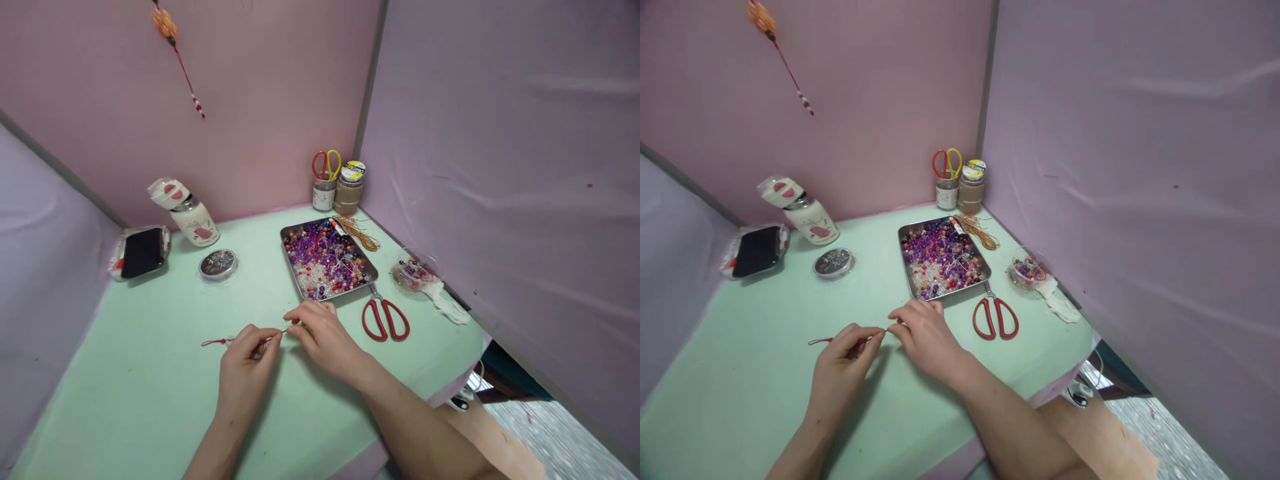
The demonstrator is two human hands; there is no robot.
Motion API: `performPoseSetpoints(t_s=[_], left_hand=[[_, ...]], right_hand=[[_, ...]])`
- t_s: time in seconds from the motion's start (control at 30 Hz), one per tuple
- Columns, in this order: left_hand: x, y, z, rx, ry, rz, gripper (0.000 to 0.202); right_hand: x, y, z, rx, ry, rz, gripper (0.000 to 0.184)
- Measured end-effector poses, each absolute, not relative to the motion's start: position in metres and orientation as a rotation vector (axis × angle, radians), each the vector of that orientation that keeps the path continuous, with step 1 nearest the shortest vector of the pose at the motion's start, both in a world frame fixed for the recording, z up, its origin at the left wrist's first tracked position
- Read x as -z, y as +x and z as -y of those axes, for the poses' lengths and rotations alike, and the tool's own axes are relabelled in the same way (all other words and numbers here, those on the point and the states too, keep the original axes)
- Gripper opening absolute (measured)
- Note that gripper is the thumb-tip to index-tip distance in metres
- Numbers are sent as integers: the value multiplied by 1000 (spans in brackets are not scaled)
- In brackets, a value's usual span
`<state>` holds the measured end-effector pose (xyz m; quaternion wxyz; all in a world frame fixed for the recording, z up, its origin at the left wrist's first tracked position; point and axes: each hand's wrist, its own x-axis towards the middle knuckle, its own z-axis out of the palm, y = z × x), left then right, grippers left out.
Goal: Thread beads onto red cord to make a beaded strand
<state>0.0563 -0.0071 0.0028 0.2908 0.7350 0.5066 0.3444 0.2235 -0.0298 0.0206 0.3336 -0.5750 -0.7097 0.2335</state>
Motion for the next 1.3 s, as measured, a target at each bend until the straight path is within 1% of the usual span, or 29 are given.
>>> performPoseSetpoints(t_s=[0.3,0.43,0.5,0.57,0.7,0.77,0.93,1.1,1.3], left_hand=[[-4,58,5,-918,1949,-1352,17],[-3,57,6,-951,1882,-1353,17],[-4,56,6,-965,1841,-1355,17],[-9,56,6,-968,1789,-1370,19],[-29,58,2,-908,1723,-1425,18],[-39,58,-3,-868,1666,-1441,18],[-46,51,-25,-826,1540,-1328,23],[-46,46,-40,-852,1586,-1266,21],[-41,56,-45,-933,1599,-1270,20]], right_hand=[[-16,219,28,-497,-1493,1923,19],[-18,218,26,-431,-1486,1976,16],[-21,218,24,-392,-1486,2020,17],[-27,219,21,-364,-1465,2082,19],[-40,225,10,-358,-1388,2194,16],[-42,226,2,-296,-1372,2181,17],[-29,219,-16,-117,-1312,2061,18],[-16,212,-21,-12,-1320,2011,17],[-12,218,-25,69,-1367,2010,20]])
